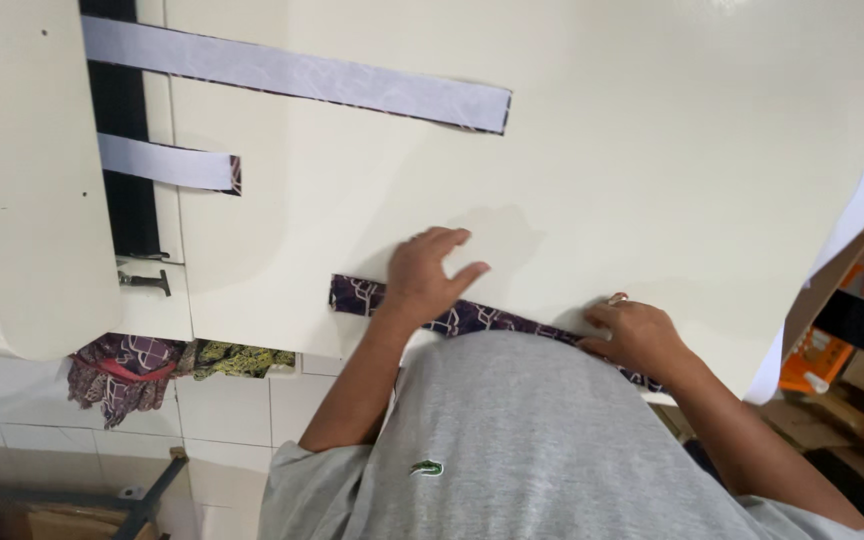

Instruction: The person repeatedly feeds patterned fabric strips through a white industrial machine, aligning them with a white backing strip and guiding them through the feed slot. The person handles multiple strips one at a time, repositioning them on the table between passes.

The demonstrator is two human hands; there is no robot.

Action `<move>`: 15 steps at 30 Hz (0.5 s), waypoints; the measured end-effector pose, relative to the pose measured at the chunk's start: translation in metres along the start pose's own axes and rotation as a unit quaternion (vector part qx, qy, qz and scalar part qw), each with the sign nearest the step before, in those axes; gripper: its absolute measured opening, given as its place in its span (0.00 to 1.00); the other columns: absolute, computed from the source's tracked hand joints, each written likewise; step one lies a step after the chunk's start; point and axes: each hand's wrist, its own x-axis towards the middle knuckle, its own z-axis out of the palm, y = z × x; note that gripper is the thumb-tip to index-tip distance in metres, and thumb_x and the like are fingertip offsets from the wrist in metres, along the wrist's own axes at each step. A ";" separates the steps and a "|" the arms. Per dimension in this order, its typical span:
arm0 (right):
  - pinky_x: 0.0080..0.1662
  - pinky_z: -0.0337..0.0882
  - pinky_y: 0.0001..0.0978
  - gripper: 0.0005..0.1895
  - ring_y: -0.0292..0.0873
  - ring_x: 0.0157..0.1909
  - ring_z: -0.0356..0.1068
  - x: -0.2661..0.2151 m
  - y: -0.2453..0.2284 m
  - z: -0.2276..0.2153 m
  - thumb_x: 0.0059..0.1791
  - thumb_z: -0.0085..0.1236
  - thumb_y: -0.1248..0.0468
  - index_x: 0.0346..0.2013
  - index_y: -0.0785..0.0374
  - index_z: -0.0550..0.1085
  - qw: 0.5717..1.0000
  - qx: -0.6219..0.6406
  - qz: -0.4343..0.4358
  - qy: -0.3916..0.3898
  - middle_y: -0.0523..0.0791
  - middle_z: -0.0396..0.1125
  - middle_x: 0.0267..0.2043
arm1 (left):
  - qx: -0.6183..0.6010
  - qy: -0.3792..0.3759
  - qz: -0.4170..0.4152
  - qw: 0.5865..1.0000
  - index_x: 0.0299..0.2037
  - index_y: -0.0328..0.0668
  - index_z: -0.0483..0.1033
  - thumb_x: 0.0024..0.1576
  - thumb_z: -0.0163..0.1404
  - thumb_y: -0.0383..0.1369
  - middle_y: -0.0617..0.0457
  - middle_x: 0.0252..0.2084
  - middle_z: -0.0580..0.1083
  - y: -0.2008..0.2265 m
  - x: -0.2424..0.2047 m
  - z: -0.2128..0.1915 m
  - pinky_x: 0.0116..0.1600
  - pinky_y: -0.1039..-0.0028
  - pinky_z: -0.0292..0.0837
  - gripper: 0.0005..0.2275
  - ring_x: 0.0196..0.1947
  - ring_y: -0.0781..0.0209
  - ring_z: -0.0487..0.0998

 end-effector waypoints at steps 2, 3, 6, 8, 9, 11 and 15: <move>0.42 0.75 0.41 0.18 0.50 0.38 0.76 -0.013 0.006 0.020 0.42 0.68 0.57 0.44 0.59 0.81 0.998 0.039 -0.030 0.025 0.49 0.76 0.39 | -0.018 -0.033 0.064 0.997 0.53 0.40 0.78 0.55 0.57 0.51 0.45 0.52 0.78 0.030 -0.008 0.031 0.56 0.59 0.72 0.25 0.52 0.49 0.79; 0.42 0.75 0.40 0.15 0.49 0.37 0.76 -0.016 0.008 0.028 0.43 0.65 0.58 0.43 0.58 0.81 0.996 0.072 -0.040 0.041 0.48 0.76 0.37 | -0.018 -0.045 0.083 0.995 0.54 0.40 0.78 0.55 0.58 0.51 0.45 0.52 0.78 0.040 -0.010 0.044 0.56 0.58 0.72 0.25 0.52 0.48 0.79; 0.42 0.76 0.39 0.11 0.48 0.35 0.76 -0.027 0.015 0.039 0.47 0.61 0.60 0.42 0.55 0.82 0.994 0.084 -0.054 0.049 0.47 0.77 0.35 | -0.010 -0.092 0.128 0.987 0.55 0.39 0.76 0.53 0.59 0.51 0.44 0.53 0.78 0.066 -0.011 0.074 0.54 0.57 0.71 0.27 0.52 0.46 0.78; 0.42 0.75 0.40 0.10 0.48 0.35 0.76 -0.031 0.020 0.036 0.49 0.60 0.60 0.43 0.54 0.82 0.995 0.072 -0.055 0.044 0.48 0.77 0.34 | 0.009 -0.130 0.148 0.980 0.56 0.39 0.75 0.50 0.60 0.50 0.44 0.53 0.77 0.079 -0.005 0.085 0.54 0.56 0.70 0.29 0.52 0.46 0.77; 0.42 0.74 0.41 0.10 0.48 0.34 0.76 -0.036 0.022 0.034 0.49 0.60 0.60 0.43 0.54 0.82 0.995 0.072 -0.053 0.041 0.48 0.76 0.33 | 0.003 -0.160 0.147 0.976 0.57 0.40 0.74 0.49 0.61 0.49 0.45 0.53 0.77 0.084 -0.006 0.088 0.55 0.57 0.71 0.29 0.52 0.47 0.77; 0.42 0.74 0.42 0.10 0.49 0.35 0.75 -0.042 0.027 0.029 0.49 0.60 0.61 0.43 0.56 0.82 0.992 0.095 -0.066 0.058 0.48 0.76 0.34 | -0.009 -0.220 0.144 0.965 0.59 0.42 0.73 0.48 0.63 0.47 0.46 0.54 0.76 0.095 -0.008 0.092 0.56 0.59 0.71 0.30 0.53 0.48 0.77; 0.42 0.73 0.44 0.16 0.51 0.38 0.74 -0.051 0.034 0.032 0.42 0.67 0.58 0.42 0.60 0.80 0.992 0.092 -0.050 0.076 0.49 0.76 0.36 | -0.029 -0.239 0.056 0.969 0.60 0.45 0.73 0.48 0.64 0.43 0.49 0.56 0.77 0.097 -0.016 0.090 0.59 0.64 0.73 0.29 0.53 0.54 0.79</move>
